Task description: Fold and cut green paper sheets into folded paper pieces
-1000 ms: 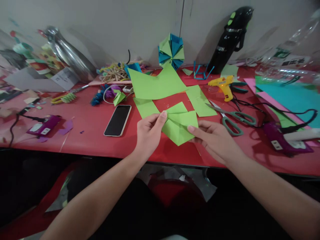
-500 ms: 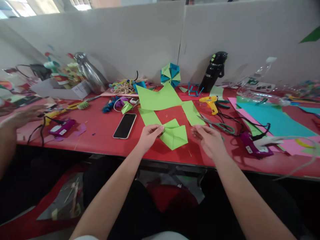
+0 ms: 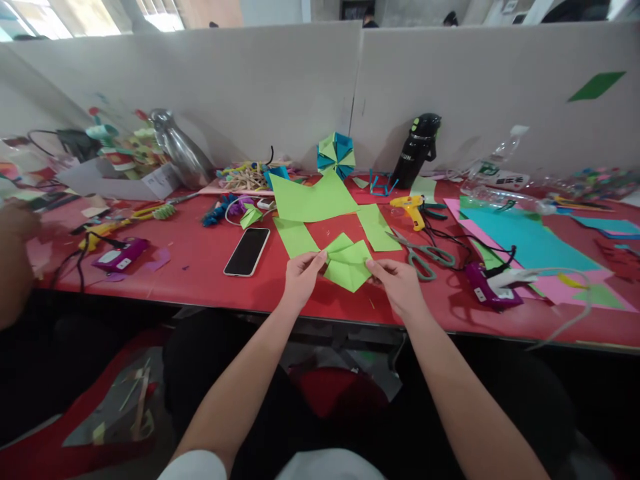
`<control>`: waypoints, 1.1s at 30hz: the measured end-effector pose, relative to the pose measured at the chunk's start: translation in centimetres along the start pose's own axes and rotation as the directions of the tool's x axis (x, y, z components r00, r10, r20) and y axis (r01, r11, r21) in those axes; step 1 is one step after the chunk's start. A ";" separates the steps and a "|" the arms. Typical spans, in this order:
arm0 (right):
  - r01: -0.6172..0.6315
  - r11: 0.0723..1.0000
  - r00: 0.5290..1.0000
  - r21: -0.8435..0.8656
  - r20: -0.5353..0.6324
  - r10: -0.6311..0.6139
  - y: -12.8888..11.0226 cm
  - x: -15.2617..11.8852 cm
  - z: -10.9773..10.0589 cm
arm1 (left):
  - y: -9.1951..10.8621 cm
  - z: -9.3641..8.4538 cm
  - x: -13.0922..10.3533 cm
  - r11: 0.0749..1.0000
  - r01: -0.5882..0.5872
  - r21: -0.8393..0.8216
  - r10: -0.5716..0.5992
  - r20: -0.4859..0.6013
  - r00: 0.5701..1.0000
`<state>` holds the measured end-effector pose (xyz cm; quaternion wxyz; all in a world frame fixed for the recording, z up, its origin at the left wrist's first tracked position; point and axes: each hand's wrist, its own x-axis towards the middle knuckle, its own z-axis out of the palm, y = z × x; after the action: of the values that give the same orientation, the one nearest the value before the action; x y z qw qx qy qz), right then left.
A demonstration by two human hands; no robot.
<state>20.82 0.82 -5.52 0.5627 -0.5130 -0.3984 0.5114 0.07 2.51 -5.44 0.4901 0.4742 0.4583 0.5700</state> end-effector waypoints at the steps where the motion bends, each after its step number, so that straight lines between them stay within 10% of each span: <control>1: 0.000 1.000 1.000 0.010 0.009 0.000 0.0 0.0 0.0 | -0.1 0.2 0.1 1.000 -0.011 -0.004 0.011 -0.013 1.000; 17: 0.115 0.993 0.992 -0.023 -0.049 -0.116 0.1 0.1 0.7 | 0.7 0.5 0.0 0.992 -0.074 0.106 0.060 0.129 0.990; 33: 0.299 0.830 0.913 -0.471 -0.112 -0.393 0.6 -0.1 1.5 | -0.4 2.6 -1.0 0.938 0.204 -0.280 -0.194 0.062 0.979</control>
<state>19.24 0.93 -5.88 0.5520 -0.5961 -0.5313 0.2403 2.81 1.67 -5.60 0.6160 0.3595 0.4085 0.5696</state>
